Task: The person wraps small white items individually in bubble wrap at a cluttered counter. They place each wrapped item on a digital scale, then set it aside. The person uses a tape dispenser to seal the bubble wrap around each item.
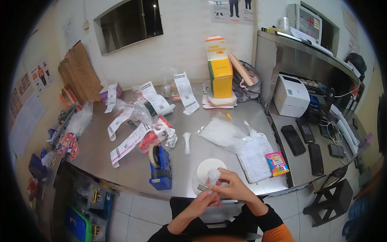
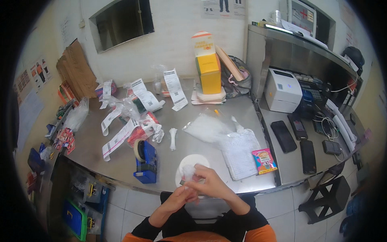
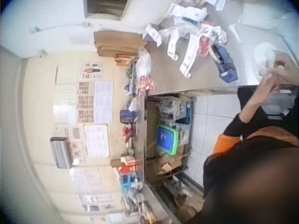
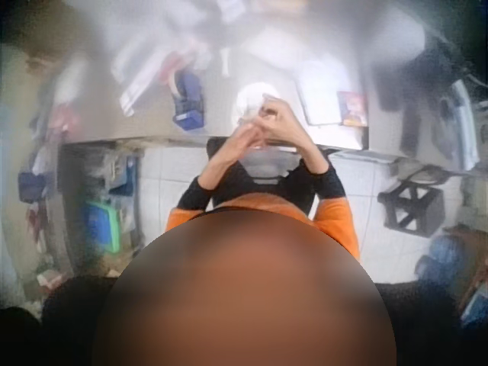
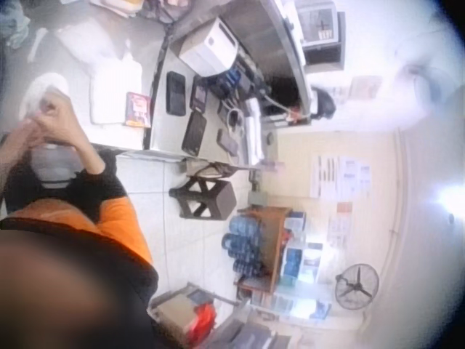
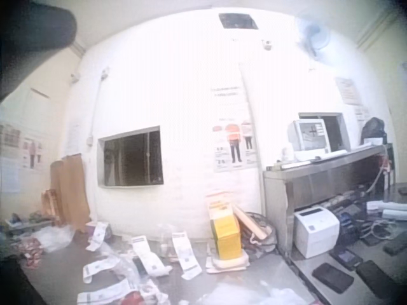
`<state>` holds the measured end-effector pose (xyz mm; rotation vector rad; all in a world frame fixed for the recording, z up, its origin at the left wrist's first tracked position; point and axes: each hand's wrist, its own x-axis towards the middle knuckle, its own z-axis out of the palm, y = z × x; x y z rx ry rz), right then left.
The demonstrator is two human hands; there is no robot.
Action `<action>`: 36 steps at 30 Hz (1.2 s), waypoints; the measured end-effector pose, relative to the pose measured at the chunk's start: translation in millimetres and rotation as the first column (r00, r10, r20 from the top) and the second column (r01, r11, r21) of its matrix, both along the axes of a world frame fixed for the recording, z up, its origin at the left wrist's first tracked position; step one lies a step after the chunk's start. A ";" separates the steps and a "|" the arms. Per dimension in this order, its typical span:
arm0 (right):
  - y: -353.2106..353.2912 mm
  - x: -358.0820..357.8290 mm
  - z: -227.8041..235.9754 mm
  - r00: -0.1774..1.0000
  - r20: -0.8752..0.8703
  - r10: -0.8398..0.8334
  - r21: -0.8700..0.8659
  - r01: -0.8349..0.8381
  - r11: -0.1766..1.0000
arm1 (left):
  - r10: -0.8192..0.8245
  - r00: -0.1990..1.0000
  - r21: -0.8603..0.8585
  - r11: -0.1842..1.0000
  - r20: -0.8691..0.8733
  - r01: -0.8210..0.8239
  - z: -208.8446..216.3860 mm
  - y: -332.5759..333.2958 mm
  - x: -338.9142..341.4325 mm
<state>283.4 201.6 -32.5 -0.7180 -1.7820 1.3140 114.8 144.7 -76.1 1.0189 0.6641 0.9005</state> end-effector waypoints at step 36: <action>222.2 118.7 -10.6 0.339 0.179 -0.923 0.306 0.873 0.380 | 0.586 -0.122 0.592 0.746 -0.801 -0.305 -39.5 196.3 -65.5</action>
